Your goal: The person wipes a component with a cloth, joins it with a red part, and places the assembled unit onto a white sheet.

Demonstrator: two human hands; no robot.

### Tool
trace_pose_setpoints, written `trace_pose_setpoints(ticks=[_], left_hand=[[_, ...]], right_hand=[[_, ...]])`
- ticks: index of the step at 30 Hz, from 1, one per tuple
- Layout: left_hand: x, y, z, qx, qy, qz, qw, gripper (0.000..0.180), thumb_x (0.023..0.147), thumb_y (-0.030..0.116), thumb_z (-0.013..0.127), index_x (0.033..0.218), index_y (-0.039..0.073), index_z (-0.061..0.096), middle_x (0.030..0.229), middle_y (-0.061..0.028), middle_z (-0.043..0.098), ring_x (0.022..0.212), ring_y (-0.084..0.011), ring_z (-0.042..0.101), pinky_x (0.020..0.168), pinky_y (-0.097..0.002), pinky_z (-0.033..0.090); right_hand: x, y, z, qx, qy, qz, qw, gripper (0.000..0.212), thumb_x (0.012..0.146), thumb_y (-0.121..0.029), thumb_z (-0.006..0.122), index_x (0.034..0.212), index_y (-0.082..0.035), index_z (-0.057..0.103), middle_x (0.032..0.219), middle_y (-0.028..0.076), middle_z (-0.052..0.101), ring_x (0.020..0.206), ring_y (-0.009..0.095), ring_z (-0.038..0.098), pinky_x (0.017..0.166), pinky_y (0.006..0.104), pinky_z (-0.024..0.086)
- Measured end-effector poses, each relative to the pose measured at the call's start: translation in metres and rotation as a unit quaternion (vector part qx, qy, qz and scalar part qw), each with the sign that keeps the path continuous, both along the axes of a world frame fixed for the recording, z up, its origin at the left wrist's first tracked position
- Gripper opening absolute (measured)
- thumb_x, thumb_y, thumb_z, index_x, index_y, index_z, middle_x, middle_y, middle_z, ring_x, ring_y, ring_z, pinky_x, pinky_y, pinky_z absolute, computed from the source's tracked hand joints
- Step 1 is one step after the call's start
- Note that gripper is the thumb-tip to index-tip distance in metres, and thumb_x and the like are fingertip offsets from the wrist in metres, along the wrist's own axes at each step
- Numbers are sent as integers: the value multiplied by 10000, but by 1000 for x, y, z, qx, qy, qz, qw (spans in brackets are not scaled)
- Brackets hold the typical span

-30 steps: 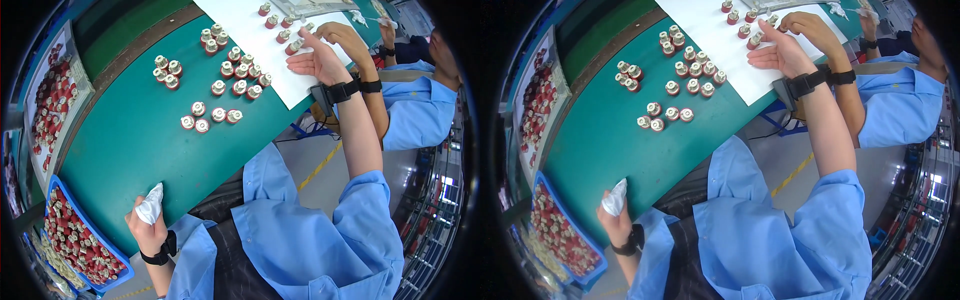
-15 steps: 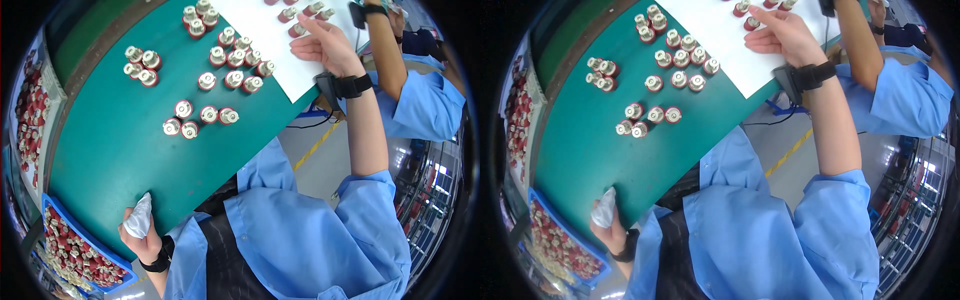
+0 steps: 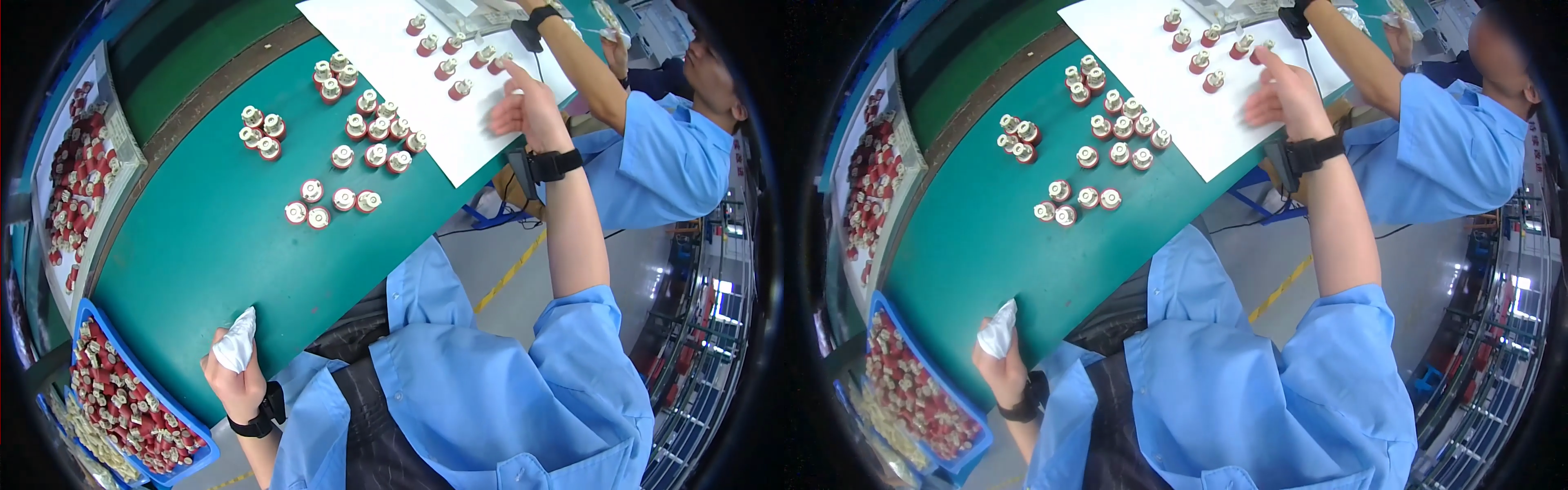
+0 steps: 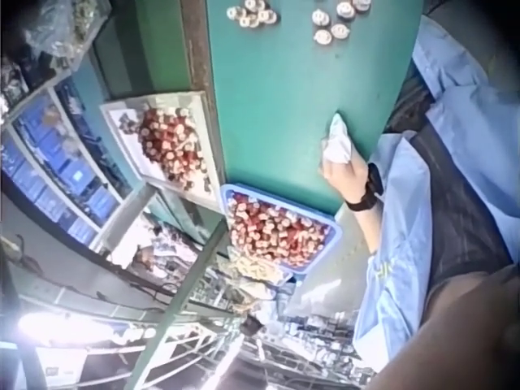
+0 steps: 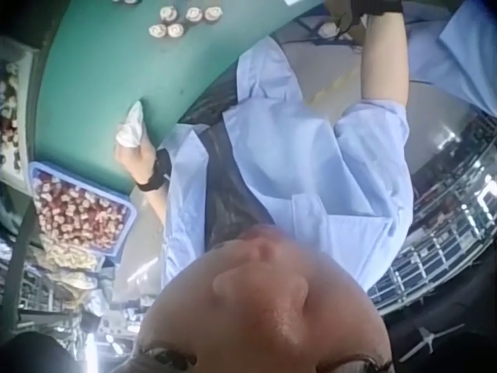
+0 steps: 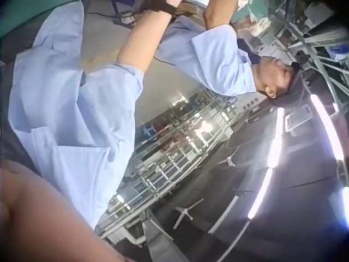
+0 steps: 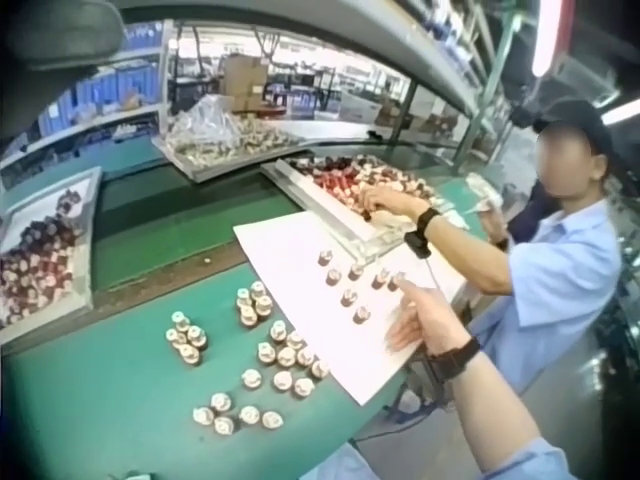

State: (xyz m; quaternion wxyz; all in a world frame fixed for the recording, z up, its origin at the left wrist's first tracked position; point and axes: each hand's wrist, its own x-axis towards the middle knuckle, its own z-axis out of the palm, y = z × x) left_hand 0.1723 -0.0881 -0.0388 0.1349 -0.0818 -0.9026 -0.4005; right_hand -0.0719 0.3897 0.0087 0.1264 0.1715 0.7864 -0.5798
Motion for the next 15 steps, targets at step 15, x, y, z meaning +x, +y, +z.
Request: trace_pose_setpoints(ticks=[15], left_hand=[[5, -3, 0, 19, -30, 17, 999, 221, 772, -68, 671, 987, -30, 705, 789, -121, 617, 568, -250, 566, 540, -323, 404]], right_hand=[[-51, 37, -8, -82, -33, -42, 995, 797, 945, -604, 642, 1339, 47, 404, 1008, 308, 717, 908, 318, 765, 793, 344, 647]])
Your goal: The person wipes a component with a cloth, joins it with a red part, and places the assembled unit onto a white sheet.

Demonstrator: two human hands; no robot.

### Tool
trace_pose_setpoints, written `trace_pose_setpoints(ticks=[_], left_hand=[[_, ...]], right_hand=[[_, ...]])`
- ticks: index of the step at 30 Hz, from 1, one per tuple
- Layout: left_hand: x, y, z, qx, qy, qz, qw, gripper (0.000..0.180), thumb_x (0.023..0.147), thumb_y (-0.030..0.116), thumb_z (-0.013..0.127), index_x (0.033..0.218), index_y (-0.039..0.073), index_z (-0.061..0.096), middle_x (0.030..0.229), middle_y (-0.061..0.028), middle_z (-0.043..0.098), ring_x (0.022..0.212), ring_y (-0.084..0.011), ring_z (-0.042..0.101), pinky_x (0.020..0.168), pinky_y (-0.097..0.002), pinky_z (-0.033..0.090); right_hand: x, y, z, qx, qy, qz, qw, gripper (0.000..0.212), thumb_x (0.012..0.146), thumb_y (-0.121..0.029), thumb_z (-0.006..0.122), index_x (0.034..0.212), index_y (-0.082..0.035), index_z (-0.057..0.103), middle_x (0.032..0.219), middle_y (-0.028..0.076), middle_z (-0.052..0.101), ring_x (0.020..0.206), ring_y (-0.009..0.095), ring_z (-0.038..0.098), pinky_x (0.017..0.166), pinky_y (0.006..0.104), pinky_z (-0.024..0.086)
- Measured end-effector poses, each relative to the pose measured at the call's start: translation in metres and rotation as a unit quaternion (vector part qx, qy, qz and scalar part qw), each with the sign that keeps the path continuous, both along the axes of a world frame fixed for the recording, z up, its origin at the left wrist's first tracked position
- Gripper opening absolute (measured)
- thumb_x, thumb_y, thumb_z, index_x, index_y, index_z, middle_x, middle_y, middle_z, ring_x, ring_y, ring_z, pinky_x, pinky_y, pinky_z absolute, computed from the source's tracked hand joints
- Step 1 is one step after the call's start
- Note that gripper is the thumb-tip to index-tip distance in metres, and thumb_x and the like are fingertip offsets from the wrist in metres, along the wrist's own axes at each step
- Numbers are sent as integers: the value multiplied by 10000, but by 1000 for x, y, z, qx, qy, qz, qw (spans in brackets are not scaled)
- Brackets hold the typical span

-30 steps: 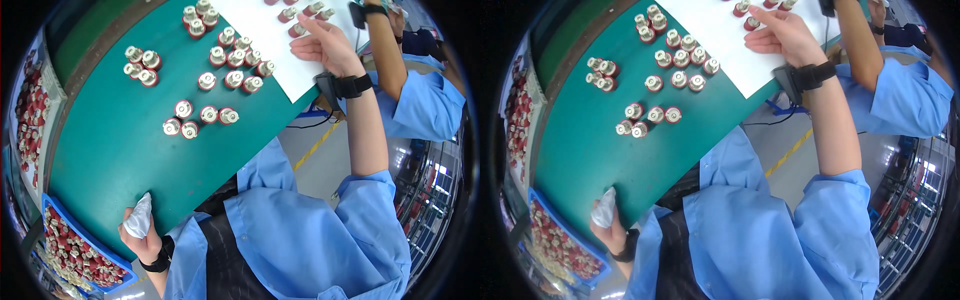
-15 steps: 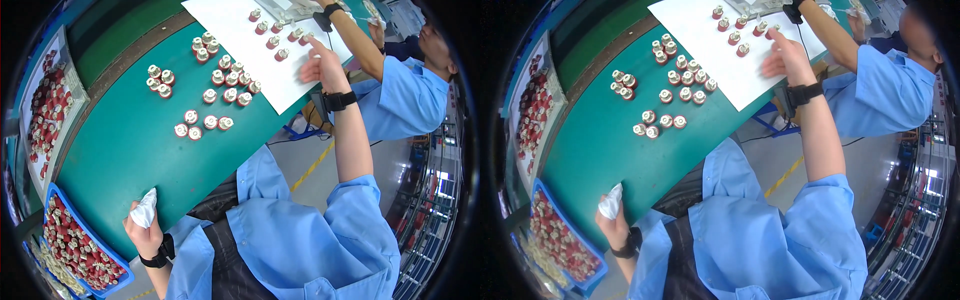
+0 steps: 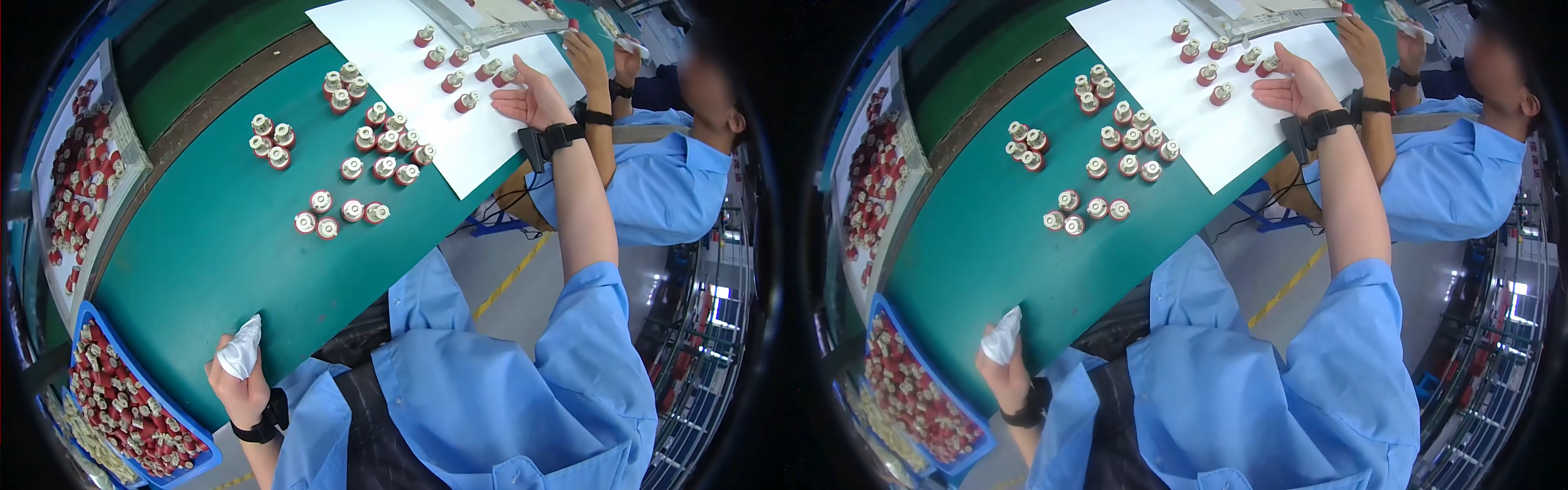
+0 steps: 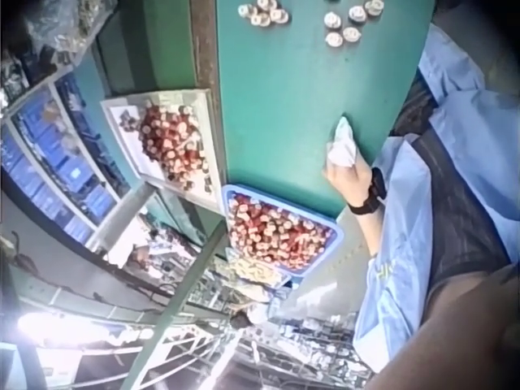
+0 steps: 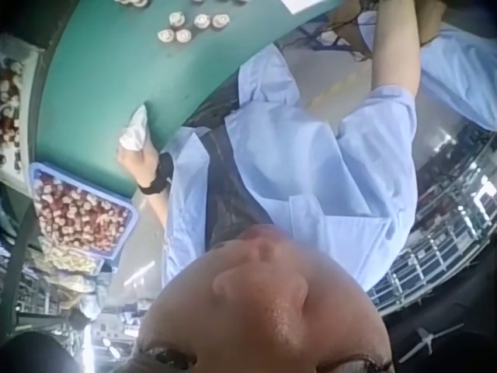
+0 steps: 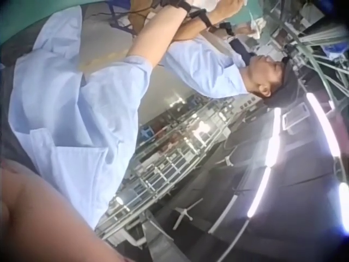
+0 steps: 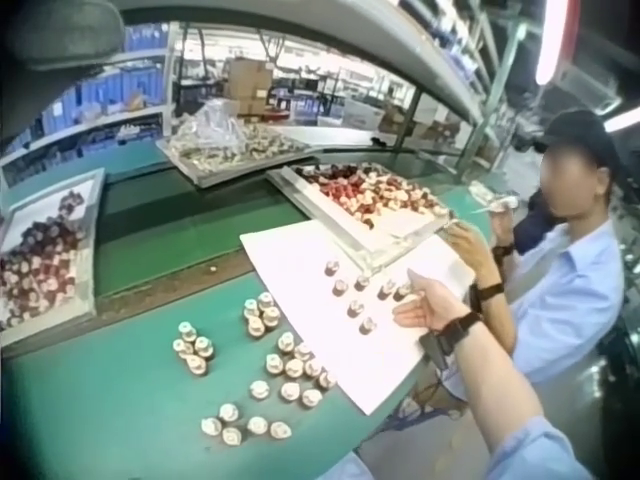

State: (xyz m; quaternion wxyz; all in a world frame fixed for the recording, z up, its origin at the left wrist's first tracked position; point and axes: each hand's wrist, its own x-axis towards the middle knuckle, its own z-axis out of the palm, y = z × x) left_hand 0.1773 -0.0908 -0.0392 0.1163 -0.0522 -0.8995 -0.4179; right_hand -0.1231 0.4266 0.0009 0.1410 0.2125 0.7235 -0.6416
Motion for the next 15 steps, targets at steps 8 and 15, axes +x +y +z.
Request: trace_pose_setpoints(ticks=[8, 15], left_hand=[[-1, 0, 4, 22, -31, 10, 999, 217, 772, -63, 663, 982, -29, 704, 792, -117, 610, 571, -249, 548, 550, -327, 393], [-2, 2, 5, 13, -15, 18, 1000, 219, 780, -58, 661, 993, -32, 707, 784, -116, 600, 580, -247, 555, 550, -328, 393]], right_hand=[[-1, -3, -1, 52, 15, -6, 999, 641, 1027, -525, 560, 1308, 49, 508, 975, 206, 749, 854, 240, 771, 726, 278, 652], [-1, -10, 3, 70, -3, 22, 997, 643, 1037, -521, 542, 1322, 55, 507, 1030, 197, 742, 906, 236, 765, 717, 276, 651]])
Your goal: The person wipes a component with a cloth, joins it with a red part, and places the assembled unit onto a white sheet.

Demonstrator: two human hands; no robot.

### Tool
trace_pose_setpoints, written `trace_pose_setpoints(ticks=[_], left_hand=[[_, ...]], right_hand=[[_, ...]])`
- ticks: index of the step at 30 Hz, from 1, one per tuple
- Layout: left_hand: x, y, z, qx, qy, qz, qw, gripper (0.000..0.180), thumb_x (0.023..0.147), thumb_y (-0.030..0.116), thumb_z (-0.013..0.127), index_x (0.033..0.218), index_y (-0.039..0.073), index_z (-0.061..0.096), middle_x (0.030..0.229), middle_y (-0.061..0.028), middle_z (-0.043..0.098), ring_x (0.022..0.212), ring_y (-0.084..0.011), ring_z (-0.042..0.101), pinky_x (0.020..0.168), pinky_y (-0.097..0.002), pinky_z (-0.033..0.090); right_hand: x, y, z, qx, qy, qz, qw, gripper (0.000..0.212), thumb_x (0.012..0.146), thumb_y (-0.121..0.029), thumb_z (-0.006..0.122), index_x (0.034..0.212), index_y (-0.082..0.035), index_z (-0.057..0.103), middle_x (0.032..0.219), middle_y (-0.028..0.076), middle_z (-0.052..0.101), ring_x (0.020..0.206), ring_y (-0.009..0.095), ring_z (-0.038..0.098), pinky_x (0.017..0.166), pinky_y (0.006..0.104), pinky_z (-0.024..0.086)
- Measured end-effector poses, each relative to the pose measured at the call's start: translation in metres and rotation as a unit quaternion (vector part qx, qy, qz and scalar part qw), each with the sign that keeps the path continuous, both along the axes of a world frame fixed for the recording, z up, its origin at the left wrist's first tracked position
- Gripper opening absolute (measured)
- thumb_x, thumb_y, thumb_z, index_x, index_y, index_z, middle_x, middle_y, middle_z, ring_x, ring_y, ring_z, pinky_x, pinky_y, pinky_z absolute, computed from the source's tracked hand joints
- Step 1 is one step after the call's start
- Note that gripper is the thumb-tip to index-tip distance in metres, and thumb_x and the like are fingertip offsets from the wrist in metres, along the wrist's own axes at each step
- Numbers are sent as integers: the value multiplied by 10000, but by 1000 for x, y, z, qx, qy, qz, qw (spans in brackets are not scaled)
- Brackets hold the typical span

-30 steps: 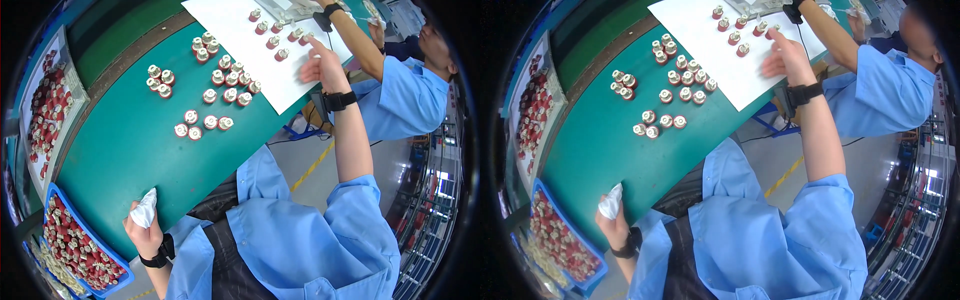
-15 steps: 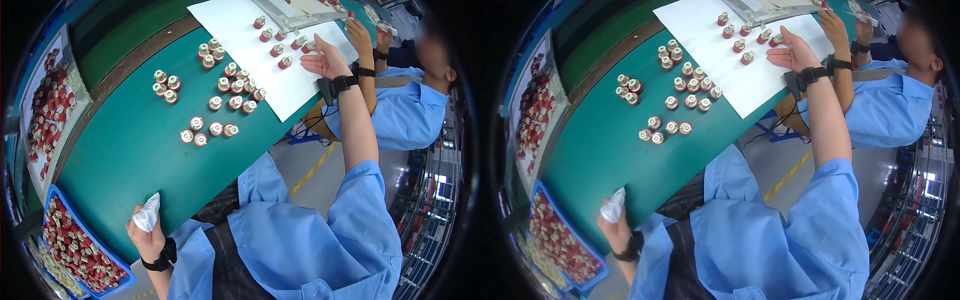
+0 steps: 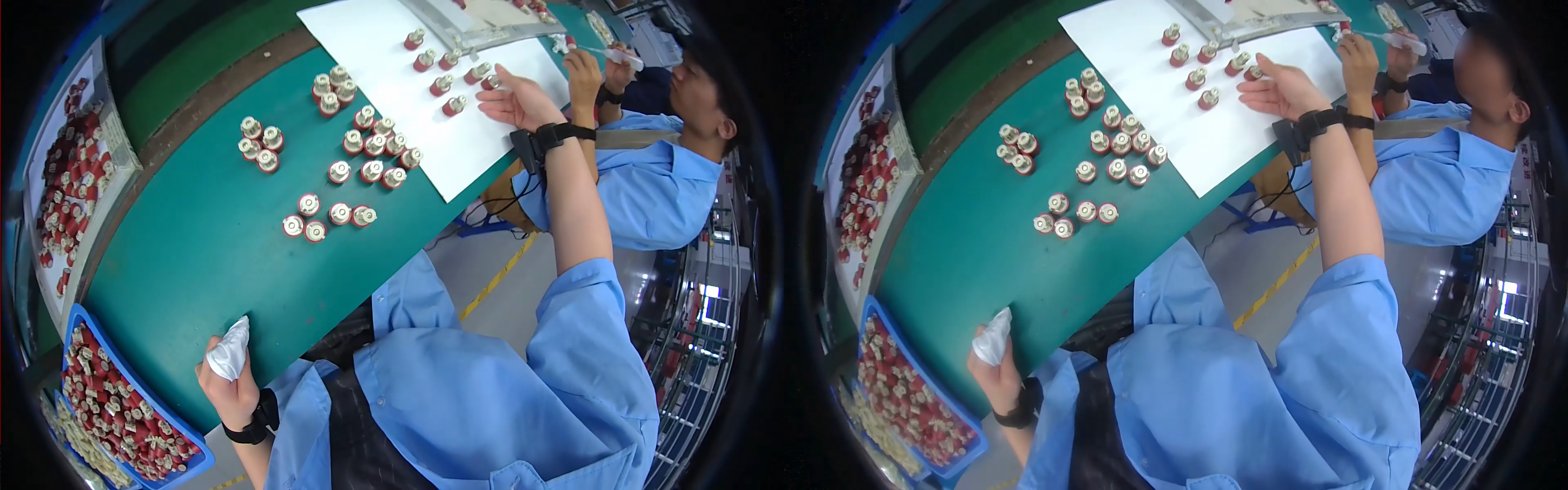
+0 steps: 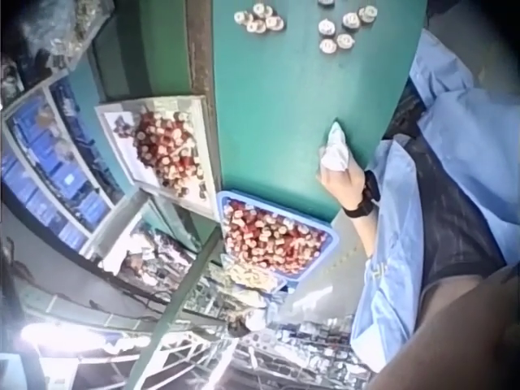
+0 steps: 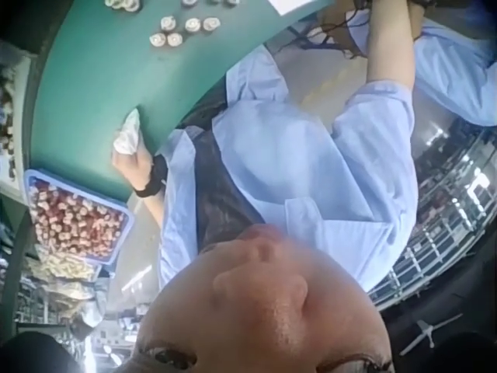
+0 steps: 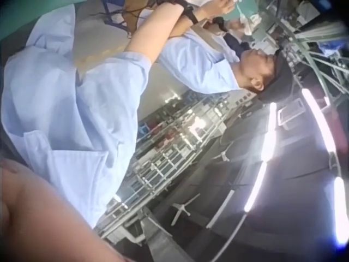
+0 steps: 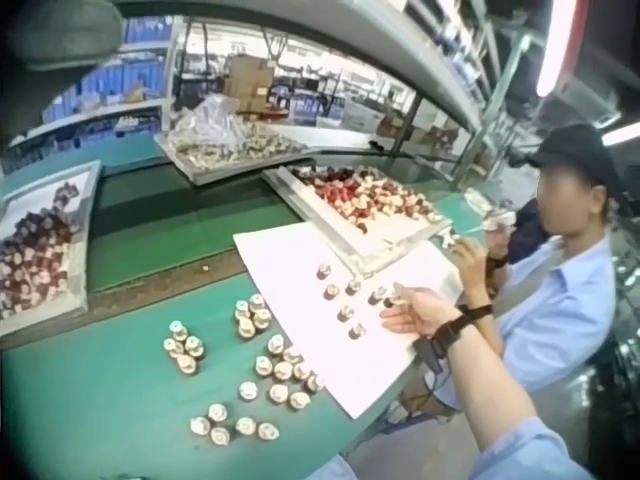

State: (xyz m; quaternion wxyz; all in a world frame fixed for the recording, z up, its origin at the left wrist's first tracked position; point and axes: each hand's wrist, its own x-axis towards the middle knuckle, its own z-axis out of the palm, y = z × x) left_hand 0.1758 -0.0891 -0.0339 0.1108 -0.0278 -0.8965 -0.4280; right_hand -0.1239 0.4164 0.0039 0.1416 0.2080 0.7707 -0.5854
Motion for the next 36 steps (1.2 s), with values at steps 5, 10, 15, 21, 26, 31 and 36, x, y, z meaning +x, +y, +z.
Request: trace_pose_setpoints(ticks=[5, 10, 15, 21, 26, 31, 36], left_hand=[[-1, 0, 1, -13, 27, -18, 999, 225, 794, -50, 660, 1010, -27, 714, 796, -115, 612, 586, -251, 569, 547, -333, 400], [-1, 4, 2, -1, 22, -22, 1000, 236, 797, -45, 656, 1022, -15, 721, 804, -113, 616, 585, -253, 577, 537, -338, 403], [0, 4, 1, -11, 23, -14, 1000, 244, 792, -46, 654, 1024, -11, 722, 800, -113, 609, 580, -252, 574, 533, -342, 405], [-3, 1, 2, -17, 16, -18, 1000, 253, 787, -47, 654, 1026, -9, 724, 792, -115, 607, 571, -251, 569, 536, -345, 412], [-7, 3, 5, -8, 13, -21, 1000, 265, 783, -55, 649, 1032, -6, 728, 788, -122, 610, 561, -251, 570, 533, -340, 424], [-1, 3, 3, -10, 49, -14, 999, 278, 778, -62, 644, 1037, -5, 728, 818, -132, 632, 561, -268, 585, 535, -351, 448], [-1, 0, 4, -11, 61, -33, 998, 272, 777, -65, 638, 1027, -3, 727, 871, -137, 662, 573, -298, 605, 542, -373, 469]], right_hand=[[3, 13, -6, -75, -15, 12, 997, 743, 1001, -587, 566, 1346, 63, 458, 1040, 214, 735, 873, 237, 767, 702, 300, 654], [-1, 1, 19, -87, -66, -18, 994, 879, 925, -662, 632, 1362, 63, 394, 1005, 217, 729, 819, 240, 768, 684, 330, 654], [-13, -6, 20, 54, -81, 47, 994, 875, 826, -784, 646, 1111, 39, 564, 993, 187, 705, 875, 217, 748, 761, 318, 634], [-22, -4, 18, 85, -100, 63, 989, 931, 848, -697, 707, 1318, 62, 442, 910, 173, 712, 770, 218, 755, 696, 329, 649], [-25, -7, 22, 121, -55, 82, 988, 895, 816, -747, 700, 1138, 78, 573, 965, 182, 698, 835, 233, 742, 749, 343, 634], [-21, -10, 15, 119, -99, 69, 986, 900, 823, -742, 695, 1152, 87, 573, 948, 185, 692, 836, 240, 741, 753, 348, 635], [-27, -2, 19, 192, -99, 32, 976, 805, 864, -677, 697, 1177, 56, 581, 998, 204, 658, 815, 250, 730, 741, 359, 623]])
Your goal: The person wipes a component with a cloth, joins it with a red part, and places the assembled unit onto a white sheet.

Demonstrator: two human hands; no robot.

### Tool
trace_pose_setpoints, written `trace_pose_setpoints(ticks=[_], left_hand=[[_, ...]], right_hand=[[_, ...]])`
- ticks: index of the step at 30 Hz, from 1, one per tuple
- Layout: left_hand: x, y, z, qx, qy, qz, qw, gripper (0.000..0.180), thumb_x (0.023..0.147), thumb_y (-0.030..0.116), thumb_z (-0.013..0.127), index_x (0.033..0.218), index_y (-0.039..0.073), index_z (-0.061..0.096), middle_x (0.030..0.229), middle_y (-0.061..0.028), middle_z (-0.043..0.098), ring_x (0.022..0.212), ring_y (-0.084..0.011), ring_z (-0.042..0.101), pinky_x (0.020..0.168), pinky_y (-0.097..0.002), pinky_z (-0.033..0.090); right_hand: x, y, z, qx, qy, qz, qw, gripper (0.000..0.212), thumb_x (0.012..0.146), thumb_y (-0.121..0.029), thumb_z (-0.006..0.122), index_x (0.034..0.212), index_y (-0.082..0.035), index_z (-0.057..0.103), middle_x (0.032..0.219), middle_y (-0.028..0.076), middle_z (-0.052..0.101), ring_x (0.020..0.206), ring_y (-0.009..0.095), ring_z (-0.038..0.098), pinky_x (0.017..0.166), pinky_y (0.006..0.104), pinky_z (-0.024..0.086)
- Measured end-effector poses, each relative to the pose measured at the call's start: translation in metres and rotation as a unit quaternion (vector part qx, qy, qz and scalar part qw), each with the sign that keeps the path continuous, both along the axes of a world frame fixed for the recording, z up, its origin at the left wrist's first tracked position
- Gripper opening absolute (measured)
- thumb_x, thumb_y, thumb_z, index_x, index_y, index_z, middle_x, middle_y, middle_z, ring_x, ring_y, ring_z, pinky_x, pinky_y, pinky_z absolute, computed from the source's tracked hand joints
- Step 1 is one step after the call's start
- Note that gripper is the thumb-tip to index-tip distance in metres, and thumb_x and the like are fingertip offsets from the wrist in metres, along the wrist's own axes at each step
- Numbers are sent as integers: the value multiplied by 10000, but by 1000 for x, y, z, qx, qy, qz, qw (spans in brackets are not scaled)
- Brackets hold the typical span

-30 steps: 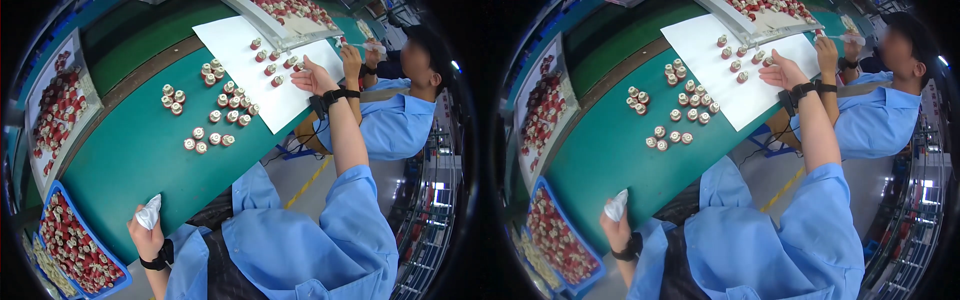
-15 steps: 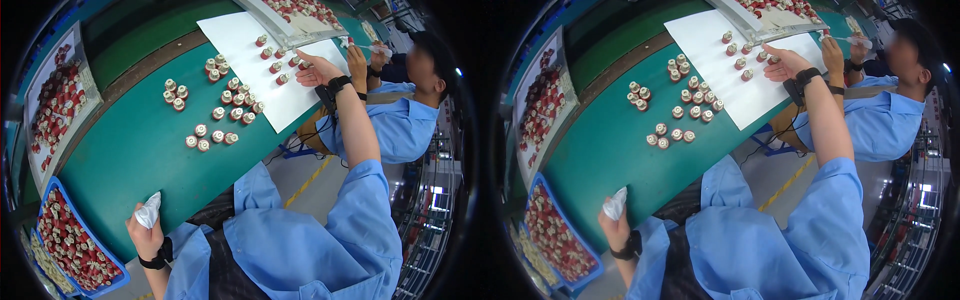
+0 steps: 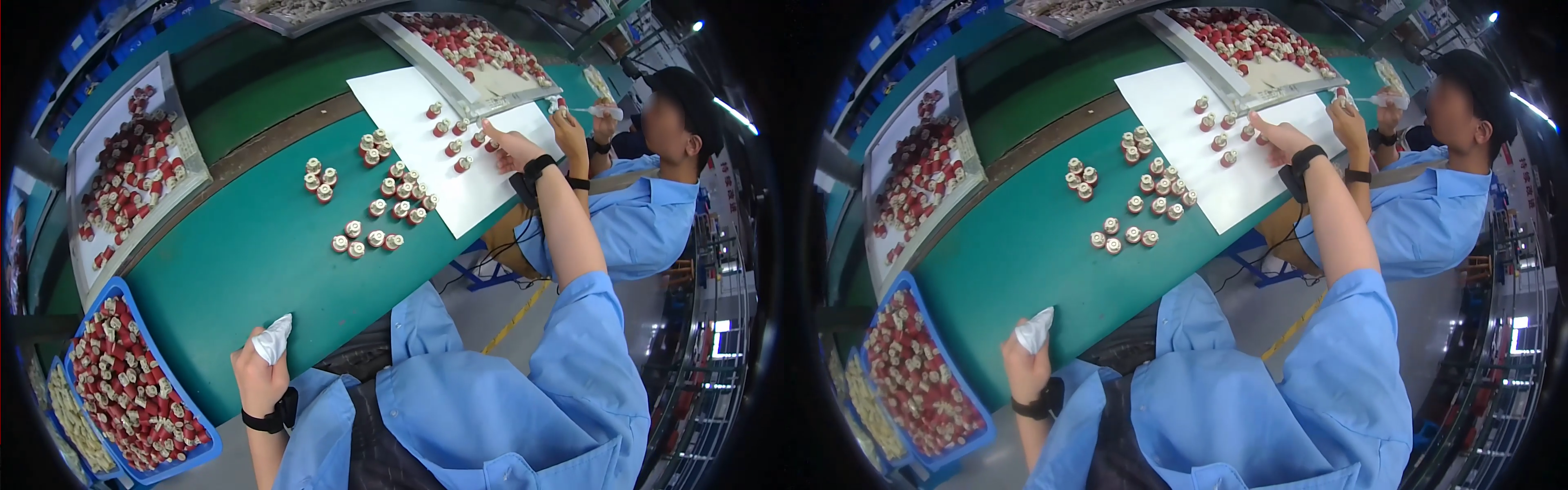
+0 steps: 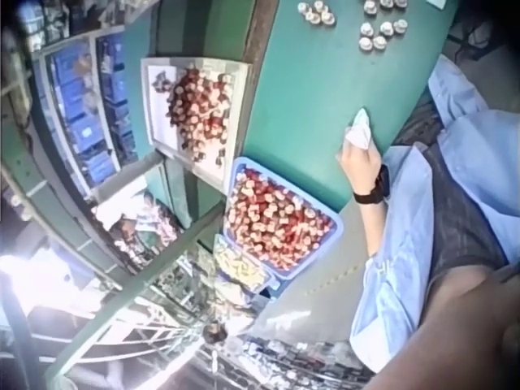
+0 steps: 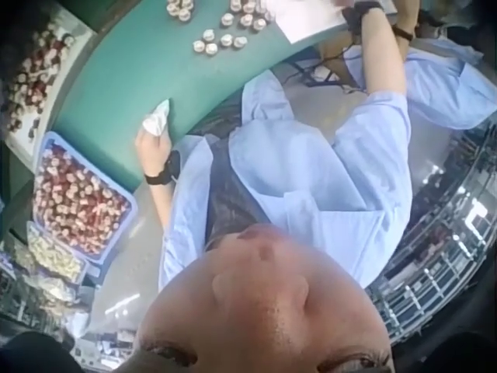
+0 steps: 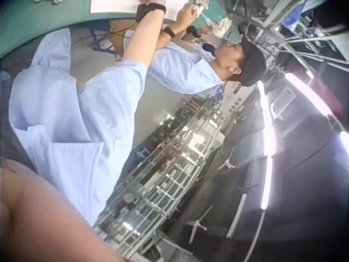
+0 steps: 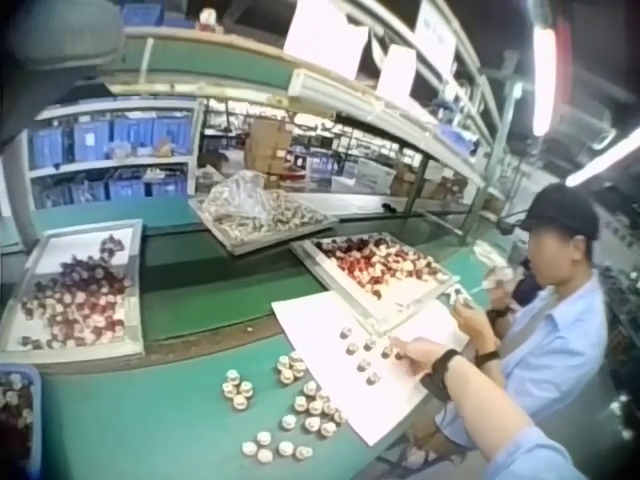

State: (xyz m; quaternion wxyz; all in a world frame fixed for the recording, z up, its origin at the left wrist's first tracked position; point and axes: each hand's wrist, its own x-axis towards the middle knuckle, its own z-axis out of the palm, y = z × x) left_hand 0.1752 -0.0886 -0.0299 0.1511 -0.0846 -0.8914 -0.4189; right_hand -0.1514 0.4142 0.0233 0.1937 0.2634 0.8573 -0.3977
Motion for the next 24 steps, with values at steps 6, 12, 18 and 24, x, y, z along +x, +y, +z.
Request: trace_pose_setpoints(ticks=[6, 12, 18, 24], left_hand=[[2, -2, -6, -8, 25, -4, 1000, 246, 780, -58, 643, 1006, -1, 723, 878, -135, 658, 582, -312, 616, 537, -378, 473], [3, 0, 1, 12, -30, -1, 999, 227, 804, -30, 653, 1018, -1, 723, 903, -161, 670, 658, -341, 646, 591, -384, 495], [0, -2, -4, 5, 3, -1, 1000, 256, 775, -50, 658, 1020, -2, 716, 869, -142, 651, 584, -321, 620, 528, -379, 472], [-1, -1, -4, 2, 5, 0, 1000, 247, 785, -50, 659, 1021, -4, 715, 872, -140, 657, 579, -320, 618, 527, -377, 472]], right_hand=[[12, -4, -23, 189, 321, 157, 915, 538, 916, -523, 721, 1173, -63, 613, 1011, 147, 579, 900, 277, 627, 844, 384, 532], [26, -20, -30, 224, 308, 279, 882, 308, 920, -259, 734, 1163, -100, 632, 1057, 152, 598, 981, 310, 628, 929, 369, 502], [50, -26, -18, 214, 277, 321, 880, 219, 927, -179, 718, 1113, -82, 653, 1085, 153, 625, 1019, 306, 636, 931, 368, 504], [61, -41, -14, 201, 263, 347, 878, 295, 870, -241, 765, 1103, -90, 662, 1096, 153, 637, 1018, 319, 652, 897, 380, 525]])
